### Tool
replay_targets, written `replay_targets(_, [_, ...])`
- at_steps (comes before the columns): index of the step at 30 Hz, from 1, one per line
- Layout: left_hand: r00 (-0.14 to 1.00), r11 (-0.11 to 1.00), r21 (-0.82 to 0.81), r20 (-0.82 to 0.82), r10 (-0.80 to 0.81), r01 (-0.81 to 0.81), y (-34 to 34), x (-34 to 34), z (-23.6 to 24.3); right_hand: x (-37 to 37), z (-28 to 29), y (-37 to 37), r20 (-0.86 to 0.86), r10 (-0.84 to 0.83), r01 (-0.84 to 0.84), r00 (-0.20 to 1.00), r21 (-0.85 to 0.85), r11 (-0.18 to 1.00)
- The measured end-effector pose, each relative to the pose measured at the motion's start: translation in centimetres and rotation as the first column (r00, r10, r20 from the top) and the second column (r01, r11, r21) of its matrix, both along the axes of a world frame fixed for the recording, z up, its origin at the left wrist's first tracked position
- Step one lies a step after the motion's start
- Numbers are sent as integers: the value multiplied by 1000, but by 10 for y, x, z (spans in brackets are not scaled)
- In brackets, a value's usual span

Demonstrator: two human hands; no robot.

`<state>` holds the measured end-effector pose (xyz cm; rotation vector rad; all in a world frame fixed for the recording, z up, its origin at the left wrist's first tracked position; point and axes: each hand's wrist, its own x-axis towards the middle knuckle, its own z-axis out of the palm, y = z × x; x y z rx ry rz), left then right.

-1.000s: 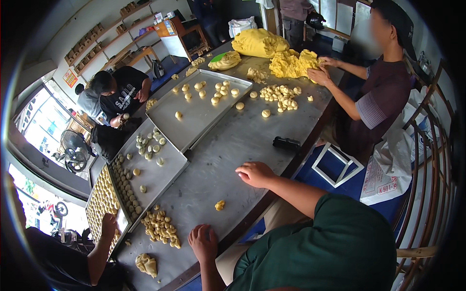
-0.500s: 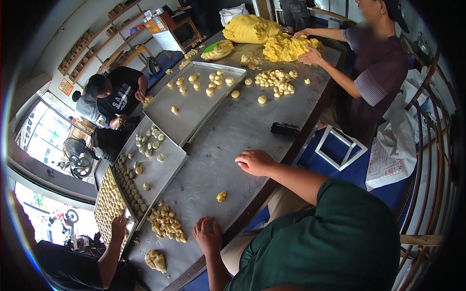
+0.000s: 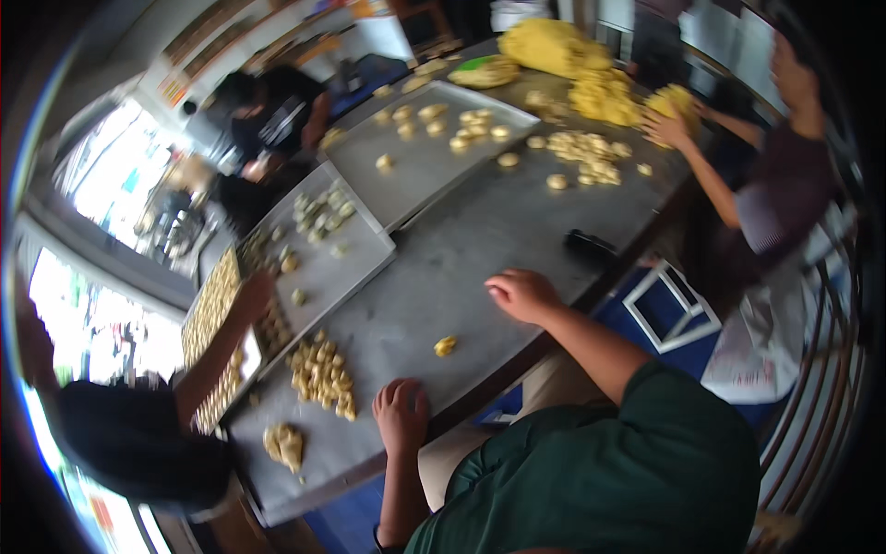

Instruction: The person prepares dough by hand at a table, taking portions of dough from a larger mass, rolling them into small balls, and placing them onto metal trays alongside other workers.

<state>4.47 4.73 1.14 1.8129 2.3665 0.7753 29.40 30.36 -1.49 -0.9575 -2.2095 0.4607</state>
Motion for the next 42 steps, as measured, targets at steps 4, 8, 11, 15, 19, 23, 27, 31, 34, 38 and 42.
replay_targets(4, [999,1000,9,24,-23,23,11,3,-5,14,1,0,51,-39,39,998,5,999])
replay_targets(8, [1000,1000,21,19,-17,16,4,-2,-5,6,4,-1,57,6,-5,998,-10,1000])
replay_targets(11, [999,1000,3,37,-20,20,2,1,-2,5,3,0,67,7,-7,998,-12,1000])
replay_targets(15, [998,1000,15,59,-16,16,4,1,-2,7,4,1,59,2,-2,998,0,1000])
replay_targets(19, [998,999,24,54,-23,22,5,2,-1,8,3,2,79,-19,20,997,-3,1000])
replay_targets(23, [999,1000,22,44,-23,22,6,1,-2,8,2,3,71,-8,7,997,7,1000])
replay_targets(27, [999,999,23,35,-30,29,5,0,-2,8,2,2,69,-2,2,998,2,1000])
replay_targets(31, [999,999,27,38,-28,27,4,-1,-2,6,-1,2,58,-1,0,998,22,1000])
replay_targets(34, [999,999,21,38,-24,23,1,-2,-3,4,-1,1,50,4,-4,999,12,1000])
replay_targets(38, [998,998,25,33,-54,53,6,0,-1,9,0,2,48,-8,7,999,17,1000])
replay_targets(42, [998,998,44,48,-37,35,9,0,-6,9,-2,1,10,-26,26,1000,-30,999])
